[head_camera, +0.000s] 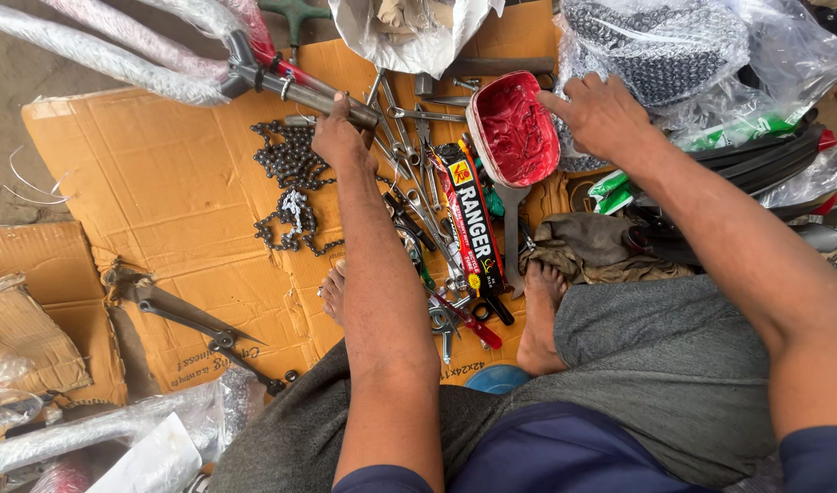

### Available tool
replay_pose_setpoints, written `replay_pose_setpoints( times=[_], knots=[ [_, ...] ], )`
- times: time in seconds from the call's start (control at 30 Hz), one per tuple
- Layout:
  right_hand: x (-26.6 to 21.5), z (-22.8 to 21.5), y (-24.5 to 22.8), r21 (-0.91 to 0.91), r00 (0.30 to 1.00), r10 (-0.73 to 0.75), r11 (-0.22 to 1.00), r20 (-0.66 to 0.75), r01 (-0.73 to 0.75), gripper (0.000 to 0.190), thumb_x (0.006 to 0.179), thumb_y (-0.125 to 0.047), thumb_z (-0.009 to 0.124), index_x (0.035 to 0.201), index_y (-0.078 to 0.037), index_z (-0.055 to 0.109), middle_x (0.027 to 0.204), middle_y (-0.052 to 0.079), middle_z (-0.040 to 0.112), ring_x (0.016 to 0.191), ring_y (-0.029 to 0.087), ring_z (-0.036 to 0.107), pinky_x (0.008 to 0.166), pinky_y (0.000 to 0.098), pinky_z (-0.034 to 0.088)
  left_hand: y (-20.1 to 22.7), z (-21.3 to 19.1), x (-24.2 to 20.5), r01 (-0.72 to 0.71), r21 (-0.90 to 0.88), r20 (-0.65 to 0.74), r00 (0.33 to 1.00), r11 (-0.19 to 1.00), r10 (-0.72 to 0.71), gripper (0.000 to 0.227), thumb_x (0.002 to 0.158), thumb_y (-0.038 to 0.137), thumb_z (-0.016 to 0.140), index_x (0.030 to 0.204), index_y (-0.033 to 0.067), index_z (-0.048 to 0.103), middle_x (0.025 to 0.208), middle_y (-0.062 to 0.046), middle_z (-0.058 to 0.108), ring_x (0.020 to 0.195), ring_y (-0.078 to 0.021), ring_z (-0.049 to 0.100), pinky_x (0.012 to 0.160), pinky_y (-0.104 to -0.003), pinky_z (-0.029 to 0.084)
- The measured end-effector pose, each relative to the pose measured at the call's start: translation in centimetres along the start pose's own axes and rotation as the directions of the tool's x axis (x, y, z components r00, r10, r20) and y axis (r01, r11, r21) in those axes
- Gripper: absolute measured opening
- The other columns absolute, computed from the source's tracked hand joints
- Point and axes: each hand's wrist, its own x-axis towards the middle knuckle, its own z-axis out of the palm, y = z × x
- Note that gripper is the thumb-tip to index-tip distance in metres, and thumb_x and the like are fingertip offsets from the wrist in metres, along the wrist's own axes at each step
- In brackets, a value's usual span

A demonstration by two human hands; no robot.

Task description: The person assembles a bicycle by attaching a black plastic component to the handlebar stem using a screwdriver and wrench. They apply red grease to the stem, insert the handlebar, and tighten the bolts to secure the assembly.

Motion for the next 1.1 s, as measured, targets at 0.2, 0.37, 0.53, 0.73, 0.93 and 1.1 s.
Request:
replay_pose_setpoints(
  times=[0.2,0.37,0.53,0.73,0.93,1.1],
  knots=[
    [-0.1,-0.2,-0.7,-0.086,0.963,-0.035,0.994,0.266,0.06,0.068,0.092,-0.011,0.063,0.156,-0.029,0.048,0.116,0.01,0.064,0.111,0.026,0.061,0.094,0.0465,0.051,0.3,-0.2,-0.4,0.031,-0.01,-0.033,0.999,0.999,-0.031,0.017,0.094,0.017,0.07,0.1,0.0013,0.067,0.089,-0.008,0.068,0.076,-0.0176,0.069,0.064,-0.037,0.064],
    [-0.8,-3.1,-1.1,0.798,0.867,0.027,0.379,0.497,-0.469,0.064,0.089,0.004,0.052,0.147,-0.021,0.057,0.119,0.009,0.064,0.109,0.023,0.061,0.1,0.04,0.052,2.9,-1.1,-2.1,0.033,-0.116,0.111,0.994,0.993,-0.02,0.021,0.093,0.023,0.069,0.095,0.0023,0.066,0.078,-0.011,0.073,0.061,-0.0188,0.072,0.054,-0.034,0.063],
    [-0.3,-7.1,-7.1,0.91,0.976,-0.145,-0.36,0.162,-0.205,0.07,0.08,0.013,0.053,0.147,-0.008,0.053,0.116,0.009,0.065,0.105,0.021,0.062,0.095,0.034,0.054,6.3,-1.1,-3.3,-0.049,-0.122,0.322,0.943,0.991,0.087,0.027,0.09,0.032,0.073,0.09,0.0061,0.066,0.07,-0.006,0.07,0.056,-0.0148,0.07,0.051,-0.03,0.059],
    [4.7,-8.6,-16.0,0.857,0.932,0.069,0.421,-0.356,0.297,0.072,0.086,0.018,0.047,0.15,-0.014,0.055,0.119,0.012,0.065,0.105,0.025,0.065,0.097,0.033,0.056,9.1,-2.0,-4.7,-0.139,-0.125,0.35,0.92,0.982,0.174,0.031,0.091,0.034,0.076,0.084,0.005,0.065,0.061,-0.004,0.062,0.05,-0.0137,0.065,0.047,-0.033,0.061],
    [8.3,-9.7,-18.5,0.53,0.67,0.029,0.636,-0.742,0.56,0.074,0.087,0.019,0.051,0.152,-0.015,0.05,0.126,0.018,0.062,0.115,0.034,0.063,0.101,0.0409,0.055,10.6,-2.2,-6.2,-0.151,-0.057,0.352,0.922,0.987,0.162,0.033,0.089,0.036,0.074,0.083,0.0048,0.066,0.059,-0.003,0.063,0.049,-0.0138,0.067,0.046,-0.031,0.059],
    [9.5,-9.6,-18.3,0.43,0.648,-0.058,0.702,-0.76,0.567,0.07,0.093,0.018,0.053,0.151,-0.021,0.048,0.125,0.017,0.062,0.111,0.031,0.064,0.097,0.0412,0.057,10.7,-2.7,-6.6,-0.163,0.016,0.328,0.933,0.986,0.149,0.036,0.091,0.038,0.074,0.082,0.0033,0.067,0.059,-0.004,0.063,0.05,-0.0136,0.067,0.045,-0.03,0.059]
  ],
)
